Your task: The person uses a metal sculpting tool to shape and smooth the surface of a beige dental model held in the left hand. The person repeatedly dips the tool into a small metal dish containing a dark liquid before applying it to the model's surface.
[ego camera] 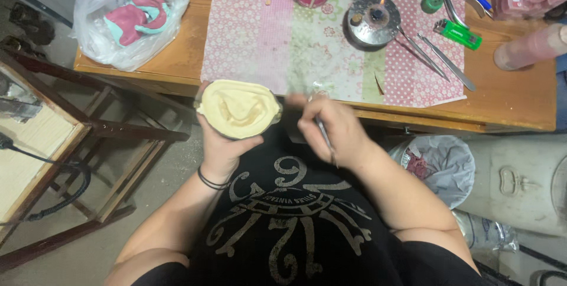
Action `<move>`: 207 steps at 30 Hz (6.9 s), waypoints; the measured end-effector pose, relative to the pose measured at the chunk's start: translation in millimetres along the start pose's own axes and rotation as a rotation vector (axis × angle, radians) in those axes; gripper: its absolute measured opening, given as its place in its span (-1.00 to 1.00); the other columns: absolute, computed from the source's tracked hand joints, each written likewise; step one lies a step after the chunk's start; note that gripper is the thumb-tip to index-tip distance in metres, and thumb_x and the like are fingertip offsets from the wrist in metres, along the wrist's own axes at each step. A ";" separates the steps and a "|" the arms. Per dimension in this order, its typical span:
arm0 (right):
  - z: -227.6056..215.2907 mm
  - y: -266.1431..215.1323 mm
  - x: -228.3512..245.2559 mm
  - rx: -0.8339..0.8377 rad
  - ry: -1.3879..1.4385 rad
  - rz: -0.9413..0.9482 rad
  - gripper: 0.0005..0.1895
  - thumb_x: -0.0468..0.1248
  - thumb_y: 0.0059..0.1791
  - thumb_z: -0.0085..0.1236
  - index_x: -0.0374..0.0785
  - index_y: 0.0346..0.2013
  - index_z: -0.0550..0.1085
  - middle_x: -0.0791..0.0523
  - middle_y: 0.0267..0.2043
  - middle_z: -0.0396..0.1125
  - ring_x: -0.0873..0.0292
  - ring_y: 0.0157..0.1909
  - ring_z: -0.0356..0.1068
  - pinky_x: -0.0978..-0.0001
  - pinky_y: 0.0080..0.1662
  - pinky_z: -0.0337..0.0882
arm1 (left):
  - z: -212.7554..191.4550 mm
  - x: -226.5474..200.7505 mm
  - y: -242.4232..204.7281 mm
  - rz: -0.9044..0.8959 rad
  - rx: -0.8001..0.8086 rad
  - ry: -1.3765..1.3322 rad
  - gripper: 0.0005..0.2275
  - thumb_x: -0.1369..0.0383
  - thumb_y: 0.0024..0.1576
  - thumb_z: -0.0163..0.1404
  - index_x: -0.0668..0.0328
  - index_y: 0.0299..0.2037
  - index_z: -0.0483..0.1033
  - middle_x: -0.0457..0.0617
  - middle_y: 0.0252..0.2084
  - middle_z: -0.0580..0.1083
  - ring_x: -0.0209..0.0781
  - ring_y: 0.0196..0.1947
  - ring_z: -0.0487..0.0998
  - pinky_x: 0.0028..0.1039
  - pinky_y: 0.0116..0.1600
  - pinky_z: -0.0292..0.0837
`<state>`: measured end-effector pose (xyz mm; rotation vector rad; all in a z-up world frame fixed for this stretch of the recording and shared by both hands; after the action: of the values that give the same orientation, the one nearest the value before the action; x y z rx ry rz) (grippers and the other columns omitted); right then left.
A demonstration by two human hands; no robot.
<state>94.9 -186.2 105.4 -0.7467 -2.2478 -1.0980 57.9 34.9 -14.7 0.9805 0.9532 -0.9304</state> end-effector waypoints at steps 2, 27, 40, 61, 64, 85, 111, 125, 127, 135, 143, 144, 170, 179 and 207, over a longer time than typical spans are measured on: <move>-14.5 8.6 -3.0 -0.011 -0.202 -0.015 -0.83 -0.15 0.09 0.10 -0.18 -0.18 0.39 -0.08 -0.13 0.44 -0.22 -0.11 0.49 0.03 -0.12 0.49 | -13.0 13.0 -4.1 -0.027 -0.030 -0.112 0.27 0.67 -0.41 0.45 0.01 0.54 -0.19 0.18 0.39 0.20 0.10 0.28 0.41 -0.19 0.25 0.57; -112.2 -1.3 -109.8 -0.771 0.494 0.374 -0.89 -0.25 0.17 0.05 -0.22 -0.07 0.42 0.04 -0.39 0.36 0.29 -0.46 0.35 0.55 -0.38 0.39 | 76.3 -95.3 107.2 0.106 0.399 0.029 -0.01 0.38 -0.08 0.36 0.04 0.49 -0.13 0.11 0.49 0.13 0.00 0.51 0.20 -0.13 0.65 0.15; -129.5 -26.2 -145.2 -1.062 0.735 0.511 -0.72 -0.08 0.08 0.06 -0.28 -0.23 0.41 -0.07 -0.42 0.36 0.18 -0.52 0.39 0.45 -0.51 0.42 | 187.2 -53.3 153.3 -0.146 0.879 0.443 0.08 0.41 -0.28 0.48 -0.11 0.43 -0.06 0.16 0.37 0.32 0.09 0.40 0.35 -0.20 0.45 0.24; -129.1 -30.5 -152.2 -1.121 0.717 0.390 -0.75 -0.14 0.13 -0.07 -0.30 -0.16 0.33 -0.14 -0.40 0.43 0.05 -0.52 0.52 0.34 -0.48 0.60 | 195.9 -38.2 168.1 -0.278 0.907 0.558 0.14 0.40 -0.35 0.50 -0.14 0.48 -0.02 0.37 0.41 0.32 0.45 0.40 0.26 0.09 0.46 0.18; -127.1 -32.1 -155.3 -1.104 0.724 0.410 -0.73 -0.12 0.14 -0.08 -0.30 -0.15 0.32 -0.16 -0.38 0.45 0.03 -0.49 0.55 0.32 -0.46 0.63 | 194.3 -33.8 167.7 -0.291 0.876 0.507 0.15 0.41 -0.34 0.49 -0.11 0.48 -0.04 0.39 0.42 0.30 0.45 0.43 0.23 0.09 0.48 0.15; -128.4 -36.9 -164.9 -1.060 0.792 0.463 -0.65 -0.03 0.16 -0.10 -0.30 -0.09 0.36 -0.24 -0.26 0.48 -0.03 -0.40 0.58 0.22 -0.37 0.69 | 185.4 -34.6 168.1 -0.272 0.907 0.593 0.13 0.36 -0.32 0.49 -0.21 0.47 -0.04 0.31 0.43 0.31 0.47 0.37 0.31 0.10 0.41 0.26; -129.0 -44.3 -168.0 -1.049 0.746 0.491 -0.59 0.03 0.14 -0.12 -0.28 -0.05 0.38 -0.22 -0.20 0.48 -0.04 -0.34 0.60 0.18 -0.30 0.72 | 180.4 -41.7 172.3 -0.167 0.965 0.517 0.12 0.38 -0.27 0.49 -0.20 0.50 -0.06 0.39 0.41 0.34 0.53 0.36 0.31 0.14 0.40 0.25; -130.1 -33.3 -146.6 -1.080 0.691 0.513 -0.69 -0.06 0.12 -0.04 -0.28 -0.15 0.41 -0.18 -0.27 0.45 -0.04 -0.45 0.47 0.26 -0.41 0.54 | 183.3 -33.3 171.7 -0.136 0.993 0.491 0.12 0.37 -0.23 0.46 -0.22 0.46 -0.17 0.16 0.39 0.38 0.19 0.32 0.49 -0.14 0.25 0.54; -131.1 -35.1 -147.5 -1.086 0.685 0.514 -0.69 -0.06 0.13 -0.06 -0.28 -0.15 0.41 -0.19 -0.27 0.44 -0.05 -0.45 0.47 0.26 -0.42 0.53 | 183.3 -31.1 171.8 -0.147 0.994 0.515 0.11 0.38 -0.24 0.46 -0.21 0.46 -0.17 0.16 0.38 0.40 0.19 0.31 0.49 -0.13 0.25 0.54; -130.5 -31.5 -144.3 -1.090 0.710 0.522 -0.66 -0.04 0.12 -0.04 -0.30 -0.15 0.41 -0.17 -0.28 0.45 -0.06 -0.45 0.48 0.21 -0.40 0.57 | 183.6 -32.2 175.1 -0.107 1.010 0.373 0.09 0.50 -0.21 0.42 -0.14 0.48 -0.15 0.14 0.46 0.25 0.08 0.43 0.33 -0.29 0.47 0.21; -131.1 -32.0 -144.1 -1.082 0.667 0.552 -0.64 -0.04 0.12 -0.06 -0.32 -0.14 0.41 -0.18 -0.29 0.44 -0.04 -0.45 0.48 0.24 -0.39 0.58 | 184.9 -33.1 177.6 -0.135 1.029 0.457 0.07 0.44 -0.23 0.43 -0.19 0.45 -0.12 0.11 0.38 0.35 0.10 0.31 0.47 -0.24 0.33 0.43; -131.1 -31.5 -143.6 -1.084 0.674 0.551 -0.64 -0.04 0.11 -0.05 -0.32 -0.15 0.41 -0.18 -0.29 0.44 -0.05 -0.46 0.47 0.22 -0.38 0.59 | 184.9 -34.0 178.1 -0.132 1.030 0.457 0.06 0.45 -0.23 0.43 -0.20 0.44 -0.11 0.11 0.38 0.35 0.09 0.31 0.47 -0.26 0.33 0.43; -131.3 -30.2 -143.1 -1.086 0.671 0.539 -0.65 -0.03 0.11 -0.03 -0.30 -0.16 0.41 -0.17 -0.29 0.44 -0.02 -0.47 0.45 0.16 -0.41 0.56 | 184.5 -30.2 181.0 -0.126 1.085 0.423 0.09 0.48 -0.21 0.42 -0.15 0.46 -0.17 0.15 0.37 0.33 0.08 0.32 0.46 -0.27 0.37 0.40; -131.2 -29.5 -142.8 -1.086 0.683 0.532 -0.65 -0.04 0.11 -0.04 -0.31 -0.16 0.41 -0.18 -0.29 0.44 -0.03 -0.47 0.45 0.18 -0.42 0.55 | 183.1 -28.2 181.9 -0.167 1.085 0.434 0.06 0.50 -0.20 0.35 -0.16 0.46 -0.18 0.10 0.33 0.36 -0.02 0.23 0.50 -0.38 0.26 0.44; -131.7 -31.4 -144.3 -1.089 0.678 0.531 -0.64 -0.03 0.11 -0.05 -0.32 -0.15 0.41 -0.19 -0.30 0.43 -0.05 -0.49 0.45 0.18 -0.42 0.55 | 182.6 -29.6 182.6 -0.150 1.066 0.408 0.06 0.48 -0.21 0.42 -0.15 0.43 -0.12 0.14 0.36 0.31 0.05 0.33 0.41 -0.28 0.41 0.30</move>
<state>204.1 -345.8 63.7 -1.0524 -0.7148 -1.8808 257.9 -80.9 104.2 2.0755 0.8465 -1.4389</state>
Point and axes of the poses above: each hand's wrist, its own y-axis towards the middle knuckle, its own z-axis out of the palm, x = y × z, the point moved 8 cm from there along y, towards the middle knuckle
